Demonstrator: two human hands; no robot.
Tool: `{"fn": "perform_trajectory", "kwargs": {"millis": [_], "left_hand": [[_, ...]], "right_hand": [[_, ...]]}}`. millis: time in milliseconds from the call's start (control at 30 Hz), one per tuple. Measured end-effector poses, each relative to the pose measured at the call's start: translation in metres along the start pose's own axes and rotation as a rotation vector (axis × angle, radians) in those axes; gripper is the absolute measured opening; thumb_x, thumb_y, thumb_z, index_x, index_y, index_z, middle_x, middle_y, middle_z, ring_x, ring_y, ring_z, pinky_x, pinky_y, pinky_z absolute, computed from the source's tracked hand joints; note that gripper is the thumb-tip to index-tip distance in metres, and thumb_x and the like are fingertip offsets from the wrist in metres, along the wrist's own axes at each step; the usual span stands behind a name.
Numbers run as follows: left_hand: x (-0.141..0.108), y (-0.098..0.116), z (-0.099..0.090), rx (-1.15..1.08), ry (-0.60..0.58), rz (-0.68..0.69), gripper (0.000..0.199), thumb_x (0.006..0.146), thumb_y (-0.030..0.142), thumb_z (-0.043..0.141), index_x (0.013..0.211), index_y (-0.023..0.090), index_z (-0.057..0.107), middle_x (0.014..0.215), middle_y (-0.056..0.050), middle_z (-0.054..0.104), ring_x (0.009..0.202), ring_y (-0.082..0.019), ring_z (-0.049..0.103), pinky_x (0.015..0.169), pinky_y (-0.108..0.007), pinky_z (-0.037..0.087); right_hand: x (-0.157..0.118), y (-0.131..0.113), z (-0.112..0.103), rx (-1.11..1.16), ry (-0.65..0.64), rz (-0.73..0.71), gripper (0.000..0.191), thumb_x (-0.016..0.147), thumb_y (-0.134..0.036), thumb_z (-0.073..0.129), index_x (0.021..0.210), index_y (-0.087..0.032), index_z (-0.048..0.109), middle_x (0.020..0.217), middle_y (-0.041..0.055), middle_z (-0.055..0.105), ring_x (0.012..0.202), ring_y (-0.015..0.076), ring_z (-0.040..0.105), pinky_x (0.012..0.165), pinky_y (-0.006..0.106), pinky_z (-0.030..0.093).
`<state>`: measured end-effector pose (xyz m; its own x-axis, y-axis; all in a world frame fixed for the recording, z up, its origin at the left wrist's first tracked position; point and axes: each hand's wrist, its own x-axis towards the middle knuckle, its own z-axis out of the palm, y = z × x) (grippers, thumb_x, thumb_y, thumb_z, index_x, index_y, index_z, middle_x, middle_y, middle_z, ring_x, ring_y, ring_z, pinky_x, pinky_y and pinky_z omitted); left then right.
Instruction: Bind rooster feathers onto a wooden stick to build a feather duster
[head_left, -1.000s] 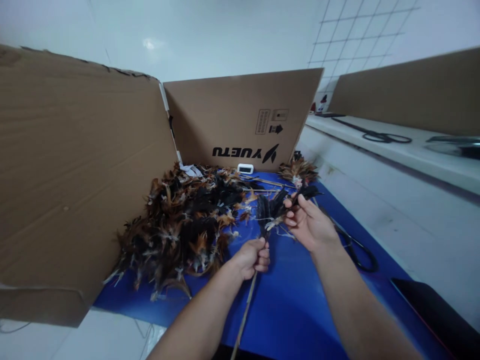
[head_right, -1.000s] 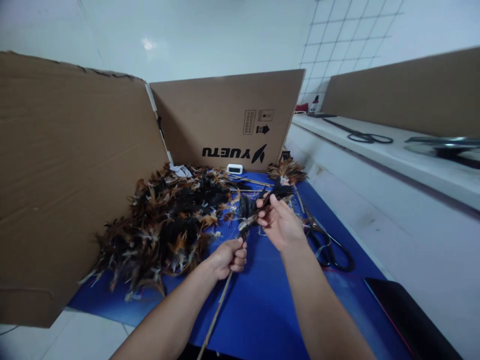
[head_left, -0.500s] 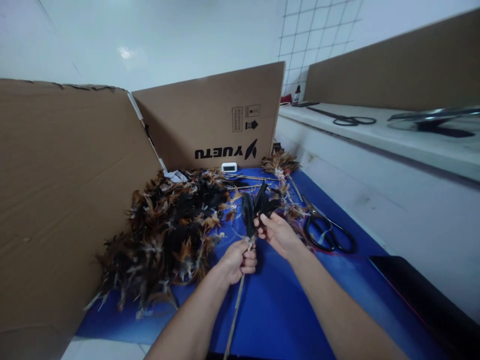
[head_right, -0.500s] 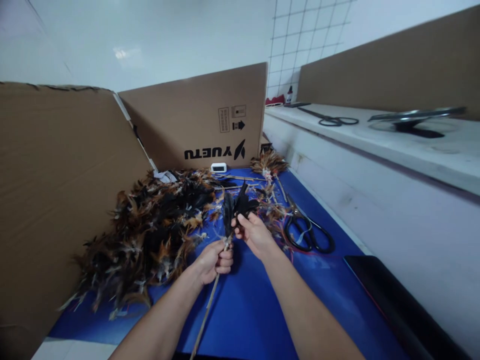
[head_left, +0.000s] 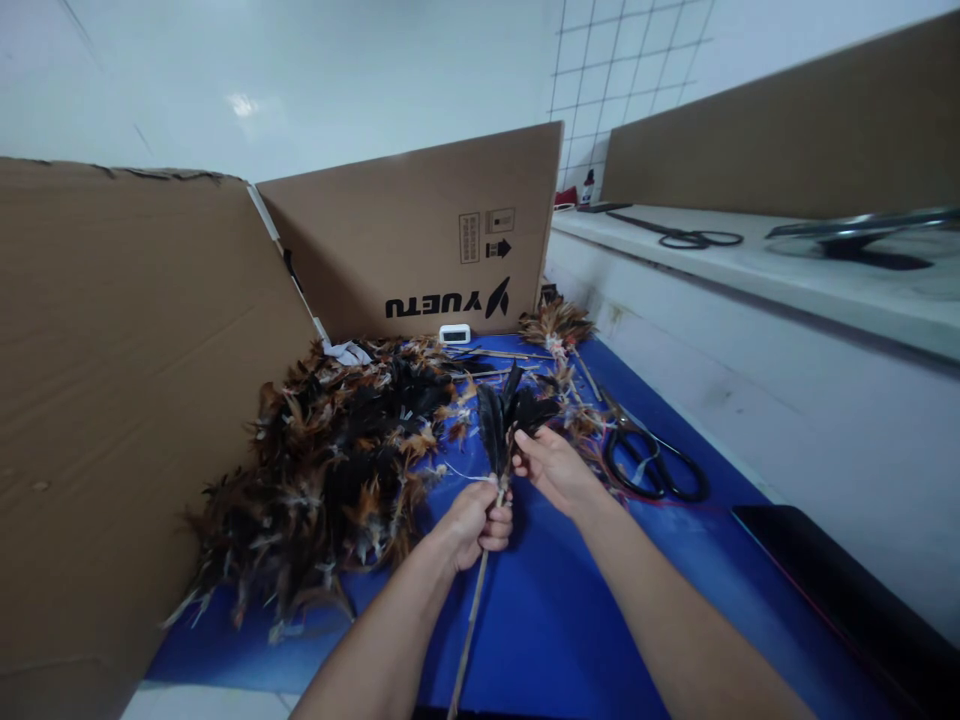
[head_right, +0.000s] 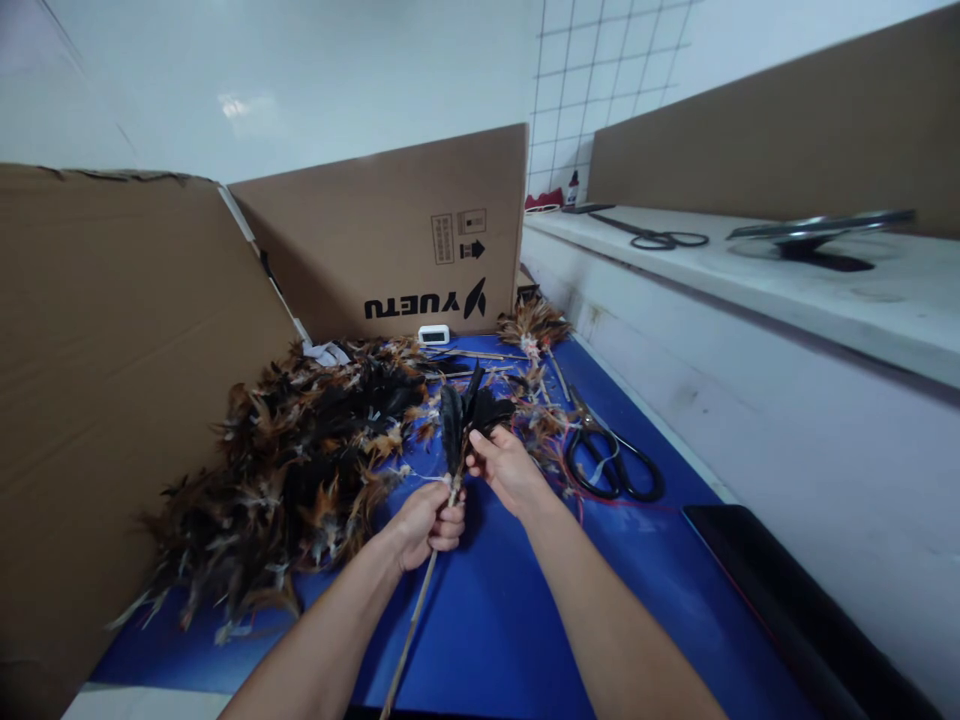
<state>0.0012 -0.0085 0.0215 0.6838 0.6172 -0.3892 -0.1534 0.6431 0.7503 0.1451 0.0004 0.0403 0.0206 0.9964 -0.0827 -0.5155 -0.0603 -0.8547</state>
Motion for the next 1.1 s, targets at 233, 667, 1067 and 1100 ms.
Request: {"fn": "perform_trajectory", "kwargs": {"millis": [233,667,1067,1100], "left_hand": [[0.000,-0.001,-0.002,0.047,-0.010,-0.011,0.028,0.080,0.045,0.041,0.081,0.018,0.040,0.053,0.007,0.033,0.036,-0.001,0.015,0.035,-0.015,0.007],[-0.006,0.001,0.003,0.043,-0.049,0.036,0.036,0.077,0.054,0.044,0.082,0.018,0.041,0.053,0.008,0.027,0.037,-0.001,0.014,0.035,-0.015,0.007],[-0.005,0.004,0.001,0.041,-0.004,0.136,0.037,0.074,0.051,0.052,0.077,0.019,0.034,0.053,0.010,0.024,0.038,-0.001,0.012,0.034,-0.014,0.006],[-0.005,0.004,0.001,0.044,-0.001,0.145,0.037,0.074,0.051,0.052,0.076,0.019,0.034,0.053,0.010,0.024,0.038,-0.001,0.012,0.034,-0.014,0.006]], "right_hand": [[0.001,0.001,-0.002,0.008,0.004,0.036,0.030,0.060,-0.034,0.073,0.073,-0.018,0.051,0.061,-0.0055,0.052,0.050,0.0057,0.046,0.045,0.019,0.034],[0.002,0.005,-0.005,-0.169,0.054,-0.015,0.033,0.062,-0.038,0.071,0.068,-0.017,0.046,0.057,-0.0062,0.048,0.046,0.0048,0.043,0.042,0.018,0.031],[0.005,0.010,-0.004,-0.603,0.281,-0.101,0.040,0.067,-0.054,0.058,0.058,-0.019,0.042,0.040,-0.0062,0.043,0.034,0.0071,0.040,0.033,0.019,0.029],[0.004,0.010,-0.003,-0.646,0.267,-0.060,0.042,0.068,-0.057,0.054,0.057,-0.018,0.045,0.041,-0.0045,0.046,0.035,0.0078,0.042,0.033,0.019,0.029]]}}
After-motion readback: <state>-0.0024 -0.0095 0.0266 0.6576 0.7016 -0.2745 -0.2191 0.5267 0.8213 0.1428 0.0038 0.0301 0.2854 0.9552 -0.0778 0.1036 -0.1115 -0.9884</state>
